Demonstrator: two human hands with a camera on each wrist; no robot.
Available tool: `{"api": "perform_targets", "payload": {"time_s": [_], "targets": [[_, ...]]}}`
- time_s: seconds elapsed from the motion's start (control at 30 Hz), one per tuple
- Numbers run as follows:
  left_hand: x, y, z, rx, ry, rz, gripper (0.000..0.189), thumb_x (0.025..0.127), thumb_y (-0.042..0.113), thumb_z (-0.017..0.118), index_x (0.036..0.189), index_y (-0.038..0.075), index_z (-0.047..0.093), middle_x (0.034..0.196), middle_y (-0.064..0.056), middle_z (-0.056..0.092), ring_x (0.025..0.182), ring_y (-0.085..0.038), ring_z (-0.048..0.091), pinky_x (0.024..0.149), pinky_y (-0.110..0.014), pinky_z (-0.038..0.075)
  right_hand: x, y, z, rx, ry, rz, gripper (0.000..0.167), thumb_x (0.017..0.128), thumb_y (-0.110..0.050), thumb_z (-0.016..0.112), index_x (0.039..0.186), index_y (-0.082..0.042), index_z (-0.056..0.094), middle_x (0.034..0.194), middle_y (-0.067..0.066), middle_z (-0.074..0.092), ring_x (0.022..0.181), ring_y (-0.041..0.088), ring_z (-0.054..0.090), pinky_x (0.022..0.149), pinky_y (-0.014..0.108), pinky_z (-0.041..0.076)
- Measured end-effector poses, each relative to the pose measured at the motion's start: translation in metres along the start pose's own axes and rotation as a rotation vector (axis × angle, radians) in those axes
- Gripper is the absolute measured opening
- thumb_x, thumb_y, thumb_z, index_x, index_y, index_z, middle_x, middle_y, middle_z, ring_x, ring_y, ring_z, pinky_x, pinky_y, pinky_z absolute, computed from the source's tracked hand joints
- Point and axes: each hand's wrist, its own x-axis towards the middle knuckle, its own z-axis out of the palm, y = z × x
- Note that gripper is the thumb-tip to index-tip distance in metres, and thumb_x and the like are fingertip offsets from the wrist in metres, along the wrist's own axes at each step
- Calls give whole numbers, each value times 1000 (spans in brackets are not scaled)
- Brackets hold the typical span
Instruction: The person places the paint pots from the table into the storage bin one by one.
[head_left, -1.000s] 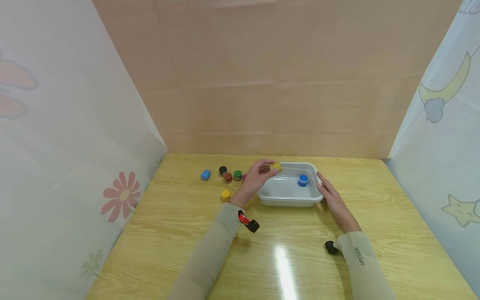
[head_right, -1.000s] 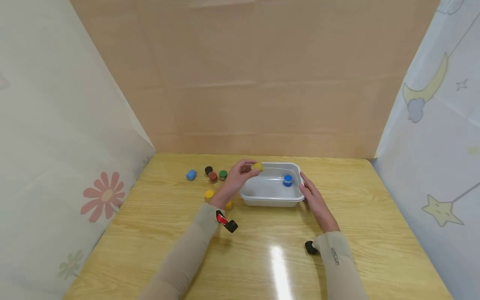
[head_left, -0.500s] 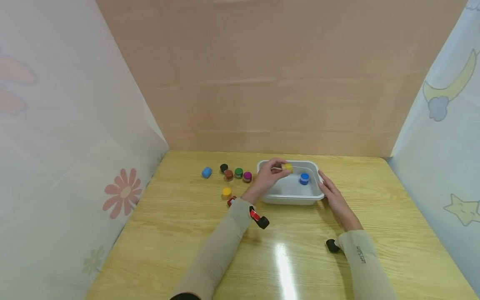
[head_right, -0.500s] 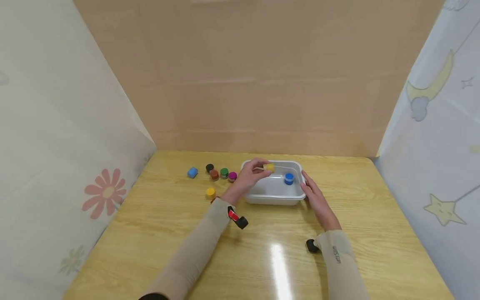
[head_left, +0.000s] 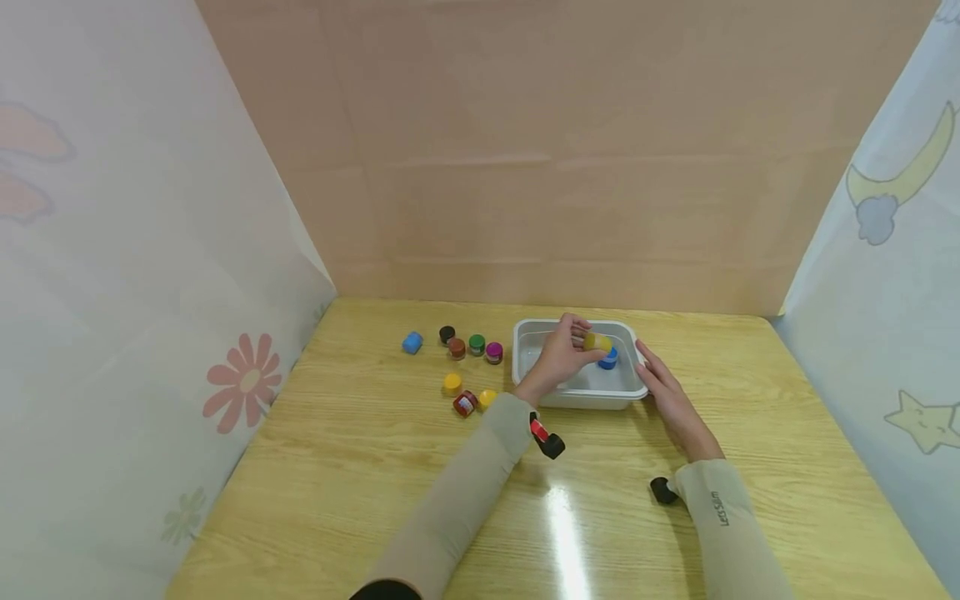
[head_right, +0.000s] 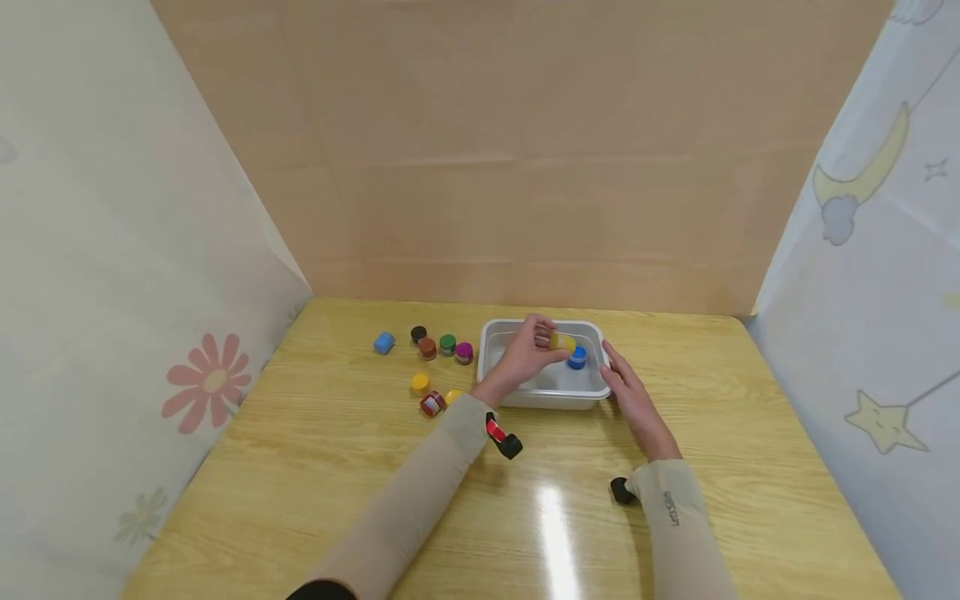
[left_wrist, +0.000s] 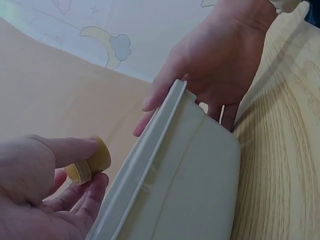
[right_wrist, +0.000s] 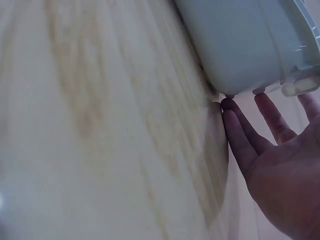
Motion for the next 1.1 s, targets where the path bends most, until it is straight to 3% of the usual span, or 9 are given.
{"api": "perform_targets", "payload": {"time_s": [0.2,0.5,0.6,0.7,0.8,1.0,1.1], "targets": [[6,-1,8,75,7,-2,38,88,10,83,119,10,60,119,-8,68,101,-13,67,86,-19,55,0,2,0,12,-2,3,67,110,-53,38,167,-37,7,175,11,-7,159,41,2,126,65,9],[11,-1,20,122,-19,-2,35,87,7,84,117,10,66,119,-9,71,96,-13,68,80,-19,56,2,1,-2,-2,-9,-8,65,111,-51,36,167,-36,7,175,10,-9,159,43,2,125,66,9],[14,-1,22,180,-28,-19,35,87,10,84,117,13,67,120,-8,72,93,-12,68,77,-19,56,2,2,-3,-18,-13,-5,65,110,-53,36,167,-37,6,175,13,-4,158,41,10,126,55,21],[17,-3,24,271,-51,-16,36,88,13,85,120,13,68,122,-8,72,92,-10,68,76,-19,55,3,3,-3,-25,-13,-8,65,110,-53,36,167,-37,7,174,17,2,155,40,16,118,36,34],[20,-5,26,356,-84,5,37,88,16,84,121,14,69,123,-6,72,92,-9,68,76,-18,54,3,3,-3,-20,-10,-2,66,110,-54,37,167,-37,8,174,15,2,156,39,16,113,27,34],[26,-10,26,456,-121,50,34,88,19,85,119,19,70,122,1,73,101,-9,68,85,-21,52,4,2,-2,-9,-2,10,66,110,-52,38,167,-35,9,175,14,0,157,40,12,126,50,23],[27,-11,26,477,-131,66,36,86,19,87,119,16,71,122,0,74,109,-12,67,91,-24,51,3,2,-3,-8,6,13,66,110,-52,39,167,-35,9,174,16,4,156,39,14,124,45,27]]}}
